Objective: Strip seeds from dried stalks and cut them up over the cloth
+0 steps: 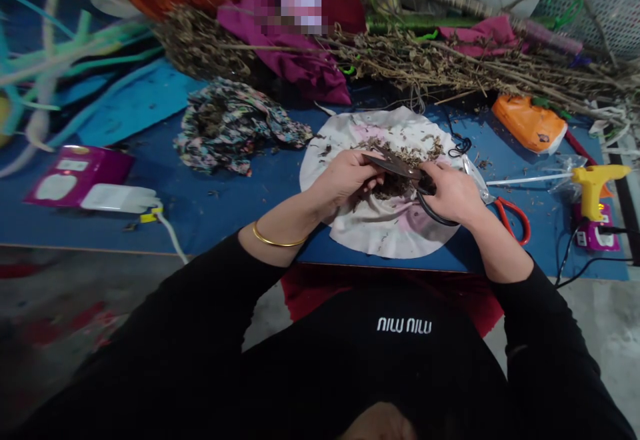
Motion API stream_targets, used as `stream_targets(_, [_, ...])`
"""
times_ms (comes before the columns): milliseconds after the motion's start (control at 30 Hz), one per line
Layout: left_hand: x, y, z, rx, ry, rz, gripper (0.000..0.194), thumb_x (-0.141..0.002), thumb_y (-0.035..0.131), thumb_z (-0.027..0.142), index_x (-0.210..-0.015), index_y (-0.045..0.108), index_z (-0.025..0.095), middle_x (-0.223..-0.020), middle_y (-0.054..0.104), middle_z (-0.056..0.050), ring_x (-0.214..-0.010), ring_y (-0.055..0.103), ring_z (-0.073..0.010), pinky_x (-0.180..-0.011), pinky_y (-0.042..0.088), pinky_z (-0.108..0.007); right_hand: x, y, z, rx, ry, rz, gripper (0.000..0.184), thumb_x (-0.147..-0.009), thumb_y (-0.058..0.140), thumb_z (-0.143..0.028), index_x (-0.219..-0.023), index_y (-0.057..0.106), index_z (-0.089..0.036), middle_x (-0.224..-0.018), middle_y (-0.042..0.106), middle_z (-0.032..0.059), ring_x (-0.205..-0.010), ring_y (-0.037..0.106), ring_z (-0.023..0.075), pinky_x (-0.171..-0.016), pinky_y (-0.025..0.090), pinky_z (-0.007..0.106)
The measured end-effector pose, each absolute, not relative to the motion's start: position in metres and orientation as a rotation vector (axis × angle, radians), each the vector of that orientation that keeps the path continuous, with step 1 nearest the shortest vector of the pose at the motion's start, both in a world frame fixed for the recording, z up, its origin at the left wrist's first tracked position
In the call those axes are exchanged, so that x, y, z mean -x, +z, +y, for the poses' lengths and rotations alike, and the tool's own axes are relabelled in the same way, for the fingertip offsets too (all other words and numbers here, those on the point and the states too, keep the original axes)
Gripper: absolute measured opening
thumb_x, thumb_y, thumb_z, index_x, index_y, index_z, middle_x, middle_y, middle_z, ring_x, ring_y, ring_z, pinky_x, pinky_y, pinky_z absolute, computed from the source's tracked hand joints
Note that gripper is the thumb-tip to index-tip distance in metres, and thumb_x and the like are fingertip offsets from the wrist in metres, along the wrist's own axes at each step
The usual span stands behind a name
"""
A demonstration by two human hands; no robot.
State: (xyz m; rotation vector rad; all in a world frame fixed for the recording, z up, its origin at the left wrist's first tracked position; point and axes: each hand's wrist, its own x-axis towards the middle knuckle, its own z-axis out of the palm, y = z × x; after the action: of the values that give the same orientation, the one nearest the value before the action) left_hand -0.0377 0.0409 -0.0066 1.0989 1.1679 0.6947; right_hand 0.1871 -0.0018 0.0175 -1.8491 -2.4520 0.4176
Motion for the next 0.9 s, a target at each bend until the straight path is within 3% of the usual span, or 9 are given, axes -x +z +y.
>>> stream_targets(400, [0.037, -0.007, 0.041, -0.982, 0.709, 1.202, 0.01, -0.086, 0.073, 0.015, -0.077, 0.073, 0.013, -0.066, 0.069, -0.002, -0.046, 0.05, -0.005, -0.042, 0.033, -0.018, -0.187, 0.015, -0.002, 1.822, 0.446, -2.45, 0.052, -0.088, 0.052, -0.032, -0.136, 0.067, -0.019, -0.117, 0.078, 0.0149, -0.099, 0.071, 0.0318, -0.075, 0.046, 0.036])
stream_targets(800, [0.041, -0.011, 0.041, -1.086, 0.71, 1.193, 0.024, -0.089, 0.068, 0.018, -0.065, 0.067, 0.014, -0.053, 0.054, 0.002, -0.041, 0.03, -0.0034, -0.042, 0.018, -0.022, -0.187, 0.017, -0.002, 1.87, 0.464, -2.427, 0.052, -0.088, 0.051, -0.033, -0.136, 0.067, -0.022, -0.116, 0.078, 0.0126, -0.098, 0.071, 0.0309, -0.076, 0.046, 0.036])
stream_targets(900, [0.04, -0.015, 0.043, -1.083, 0.731, 1.193, 0.018, -0.086, 0.067, 0.016, -0.068, 0.07, 0.014, -0.056, 0.057, 0.001, -0.044, 0.033, -0.004, -0.044, 0.021, -0.021, -0.186, 0.018, -0.002, 1.866, 0.445, -2.441, 0.054, -0.088, 0.051, -0.034, -0.138, 0.066, -0.021, -0.12, 0.077, 0.0132, -0.102, 0.07, 0.0321, -0.076, 0.046, 0.037])
